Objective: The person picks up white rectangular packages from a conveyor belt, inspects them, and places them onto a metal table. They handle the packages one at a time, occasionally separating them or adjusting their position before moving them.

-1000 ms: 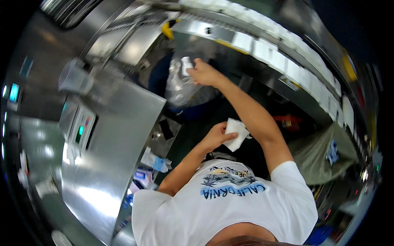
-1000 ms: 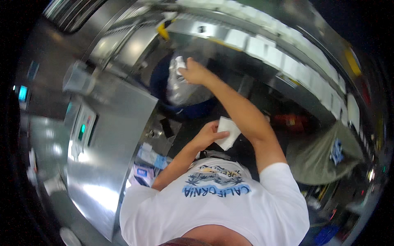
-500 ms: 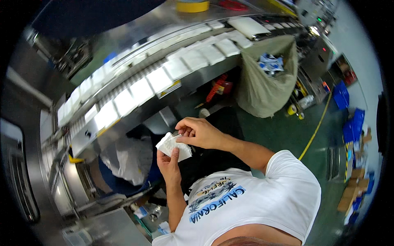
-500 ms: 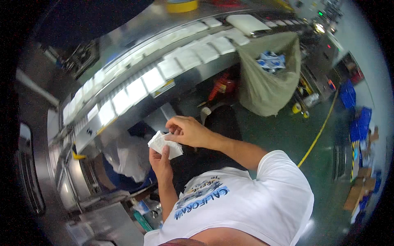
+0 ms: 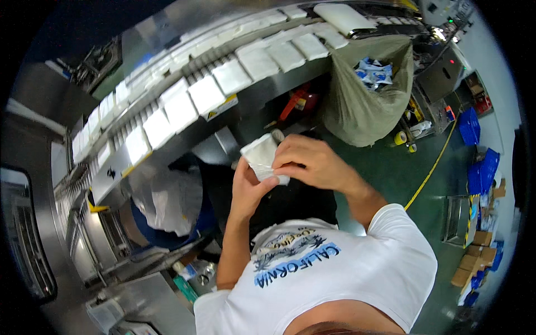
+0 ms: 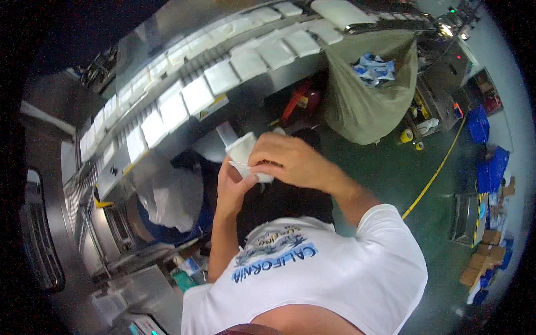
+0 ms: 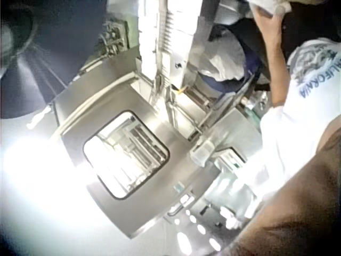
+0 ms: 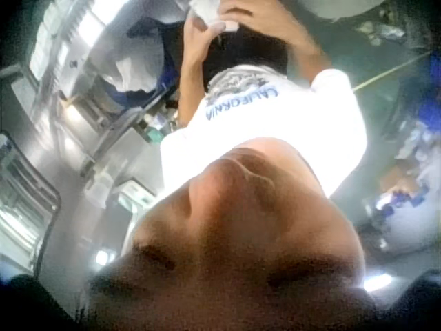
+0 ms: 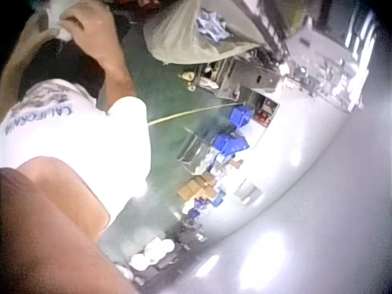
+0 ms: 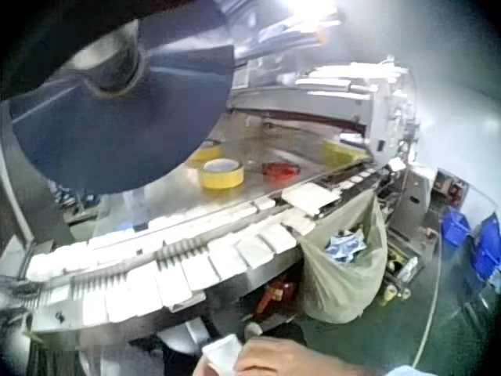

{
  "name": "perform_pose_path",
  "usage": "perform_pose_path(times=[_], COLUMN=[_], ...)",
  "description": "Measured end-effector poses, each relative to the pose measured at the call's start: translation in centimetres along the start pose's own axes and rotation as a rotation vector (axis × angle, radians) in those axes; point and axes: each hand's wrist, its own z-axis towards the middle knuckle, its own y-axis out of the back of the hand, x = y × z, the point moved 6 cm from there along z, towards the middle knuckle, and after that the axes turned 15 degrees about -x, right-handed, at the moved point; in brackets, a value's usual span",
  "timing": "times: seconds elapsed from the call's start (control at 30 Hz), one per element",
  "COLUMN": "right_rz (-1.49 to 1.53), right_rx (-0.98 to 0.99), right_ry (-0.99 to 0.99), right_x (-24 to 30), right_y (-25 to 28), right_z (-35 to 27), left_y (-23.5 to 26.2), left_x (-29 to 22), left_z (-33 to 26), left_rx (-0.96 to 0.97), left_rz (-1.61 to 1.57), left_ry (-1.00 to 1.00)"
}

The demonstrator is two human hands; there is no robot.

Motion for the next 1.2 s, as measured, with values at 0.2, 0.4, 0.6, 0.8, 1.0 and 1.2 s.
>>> perform_pose_path(times=[0.2, 0.4, 0.6, 0.8, 1.0, 1.2], right_rz=[-0.04, -0.038, -0.112, -0.162, -0.02, -0.097], right_rx=[-0.017, -0.183, -0.154, -0.033, 0.063, 0.276], right_ry=[-0.076, -0.218, -0.275, -0.376, -0.399, -0.367], right_x=[-2.5, -3.3, -3.4, -4.3, -5.0, -5.6], right_y=[0.5, 1.2, 1.7, 2.1, 1.3, -0.8], right_z=[1.3, 0.6, 0.7, 1.2, -0.6, -1.9], left_y=[-1.3, -2.6, -2.5, -2.7, -1.9, -1.5], left_x=[-0.1, -0.5, 0.5, 0.1, 0.3, -1.2], left_z=[0.0, 0.3, 0.5, 0.6, 0.4, 0.2], left_rx=[0.042, 0.037, 0.054, 0.085, 0.113, 0.169], left_rz=[0.032, 0.031, 0.048, 0.09, 0.239, 0.72], left_ry=[0.026, 0.001, 0.034, 0.062, 0.037, -0.097])
